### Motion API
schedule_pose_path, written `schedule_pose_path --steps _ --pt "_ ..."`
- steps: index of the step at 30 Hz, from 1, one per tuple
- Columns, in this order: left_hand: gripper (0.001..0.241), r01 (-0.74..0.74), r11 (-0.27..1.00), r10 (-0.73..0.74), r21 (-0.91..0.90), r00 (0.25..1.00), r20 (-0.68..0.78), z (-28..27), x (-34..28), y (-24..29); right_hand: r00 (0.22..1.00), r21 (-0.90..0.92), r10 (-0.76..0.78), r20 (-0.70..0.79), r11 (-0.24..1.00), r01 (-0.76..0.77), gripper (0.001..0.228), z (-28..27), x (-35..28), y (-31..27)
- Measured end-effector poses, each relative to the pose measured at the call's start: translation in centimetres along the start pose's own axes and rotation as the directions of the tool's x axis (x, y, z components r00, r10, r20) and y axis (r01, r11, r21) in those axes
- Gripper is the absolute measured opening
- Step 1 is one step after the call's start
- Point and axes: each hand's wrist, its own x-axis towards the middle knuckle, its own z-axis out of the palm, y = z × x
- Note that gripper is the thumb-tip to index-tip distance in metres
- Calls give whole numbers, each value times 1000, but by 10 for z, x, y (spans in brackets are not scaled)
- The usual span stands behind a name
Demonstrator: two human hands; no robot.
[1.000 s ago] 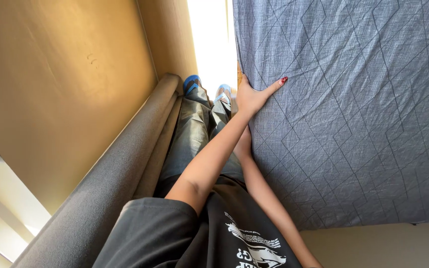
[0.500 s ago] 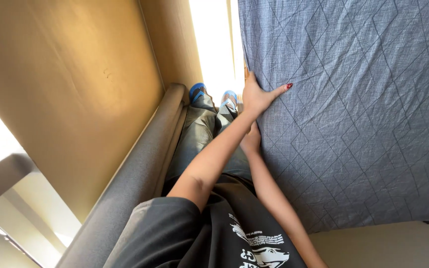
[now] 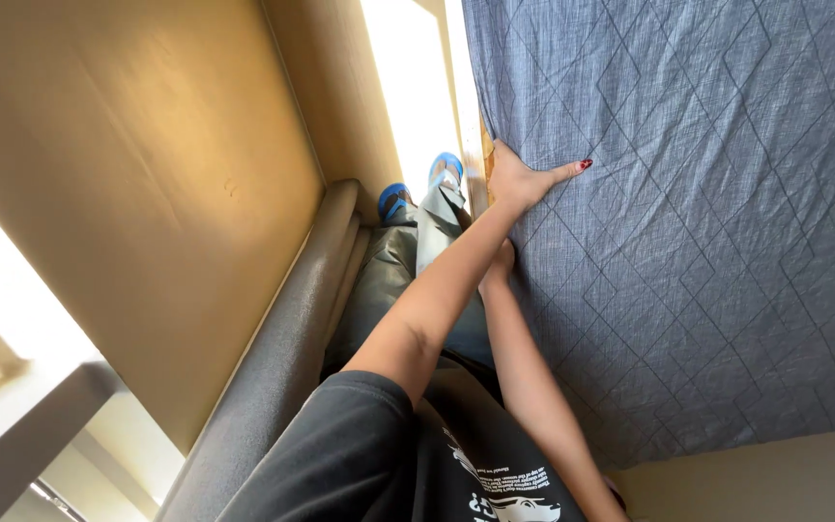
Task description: The person spreads a gray patterned bedsheet over a mattress, smoothing it out and tucking the edges under the mattress. They work around the bed, adjusting the sheet to ensure it is flat and properly aligned with the mattress corners.
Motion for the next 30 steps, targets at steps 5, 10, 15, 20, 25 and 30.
schedule_pose_path --steps 5,10,15,20,25,30 --pt "155 -63 996 61 -71 998 -23 1 -2 -6 989 136 111 95 983 -124 38 -127 -3 -111" --pt "151 -121 990 115 -77 990 -76 -8 2 2 984 308 176 -16 937 -162 58 -112 21 -124" --pt "147 -112 994 113 13 989 -90 -5 -3 0 994 532 16 -109 846 45 86 -97 29 -120" --pt "136 18 971 -36 -239 997 -70 -24 -7 42 995 512 -46 -84 855 83 86 -114 28 -126" --pt "134 152 949 -164 -275 986 -19 -35 -8 66 992 551 -85 -95 825 124 81 -122 27 -131" --pt "135 152 957 -161 -245 987 -16 -43 -18 71 989 553 -104 -110 820 147 78 -133 20 -133"
